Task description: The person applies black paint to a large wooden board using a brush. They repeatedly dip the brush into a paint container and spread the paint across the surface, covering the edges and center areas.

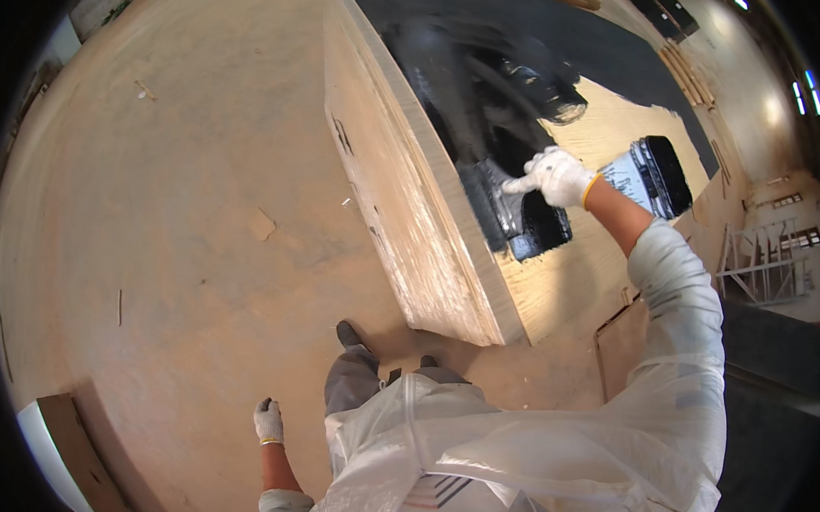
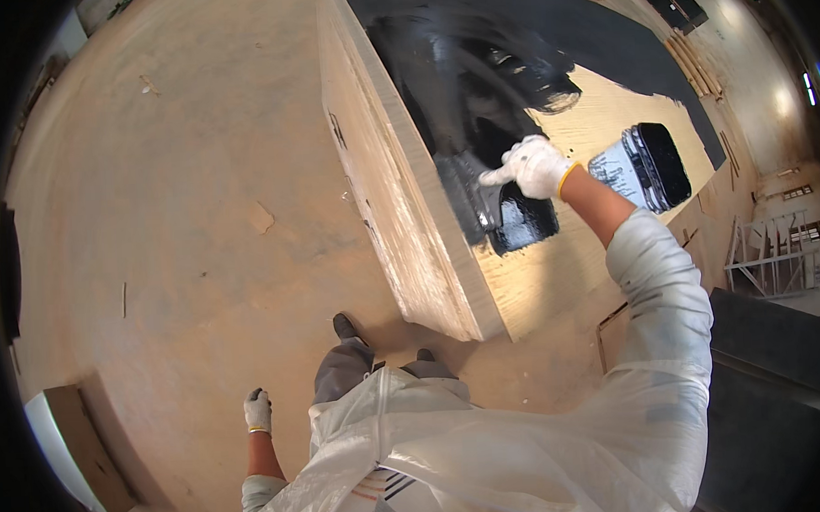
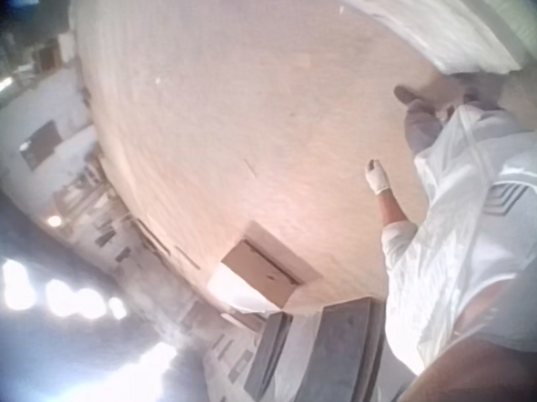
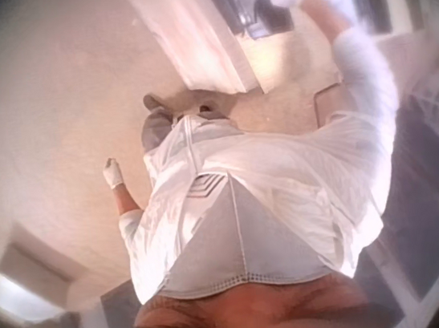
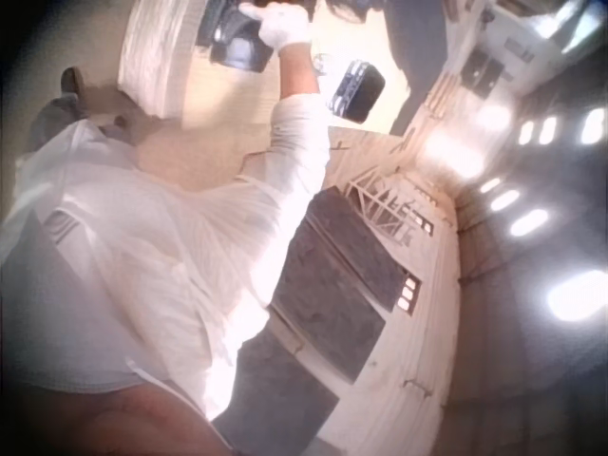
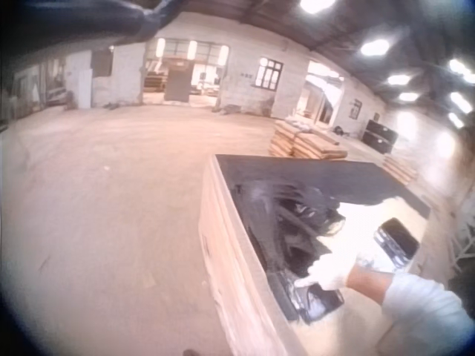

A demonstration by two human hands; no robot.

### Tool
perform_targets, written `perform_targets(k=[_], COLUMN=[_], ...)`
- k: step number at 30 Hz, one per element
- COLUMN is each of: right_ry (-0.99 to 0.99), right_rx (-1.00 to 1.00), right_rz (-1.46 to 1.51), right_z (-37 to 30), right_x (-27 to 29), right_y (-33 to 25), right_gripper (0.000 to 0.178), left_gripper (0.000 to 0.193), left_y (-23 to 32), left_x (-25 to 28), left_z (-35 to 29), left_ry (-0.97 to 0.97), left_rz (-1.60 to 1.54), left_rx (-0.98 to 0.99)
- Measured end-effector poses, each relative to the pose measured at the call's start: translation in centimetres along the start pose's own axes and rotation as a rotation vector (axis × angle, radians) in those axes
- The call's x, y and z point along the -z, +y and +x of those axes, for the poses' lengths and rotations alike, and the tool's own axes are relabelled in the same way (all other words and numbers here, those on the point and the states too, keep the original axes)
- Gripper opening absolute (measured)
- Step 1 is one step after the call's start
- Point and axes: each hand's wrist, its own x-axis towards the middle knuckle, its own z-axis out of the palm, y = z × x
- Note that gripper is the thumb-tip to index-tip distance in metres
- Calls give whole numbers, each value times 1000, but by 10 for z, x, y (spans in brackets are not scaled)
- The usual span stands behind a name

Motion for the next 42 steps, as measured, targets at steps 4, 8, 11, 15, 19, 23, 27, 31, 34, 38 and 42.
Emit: perform_targets(k=[4, 8, 11, 15, 19, 23, 27, 31, 34, 38, 42], right_ry=[114, 63, -13, 36, 182, 177, 145, 139, 291, 246, 308], right_rx=[96, 43, -70, -144, 76, 219, 66, 16, 223, 216, 157], right_rz=[17, 106, 127, 138, 59, 36, 96, 60, 18, -52, -23], right_z=[-42, -86, -82, -47, -78, -140, -142, -131, -150, -152, -153], right_x=[-25, -55, -41, -36, -58, -92, -96, -85, -105, -108, -109], right_y=[-32, -32, -25, -18, -42, -65, -41, -48, -69, -65, -71], right_gripper=[55, 60, 76, 77, 69, 68, 73, 70, 68, 65, 66], left_gripper=[41, 42, 41, 40, 32, 28, 36, 41, 39, 40, 39], left_y=[-80, -125, -172, -261, -290, -300, -270, -240, -218, -228, -213], left_x=[-51, -113, -144, -152, -159, -176, -200, -206, -205, -200, -202], left_z=[-34, -110, -177, -264, -342, -373, -355, -326, -310, -292, -299], left_ry=[4, 5, 33, 89, 3, -8, 74, 135, 149, 153, 105], left_rz=[78, -4, 8, 90, 68, -7, -105, -158, -186, -128, -125], left_rx=[-17, -21, -18, 152, 352, 284, 244, 147, 115, 58, 99])
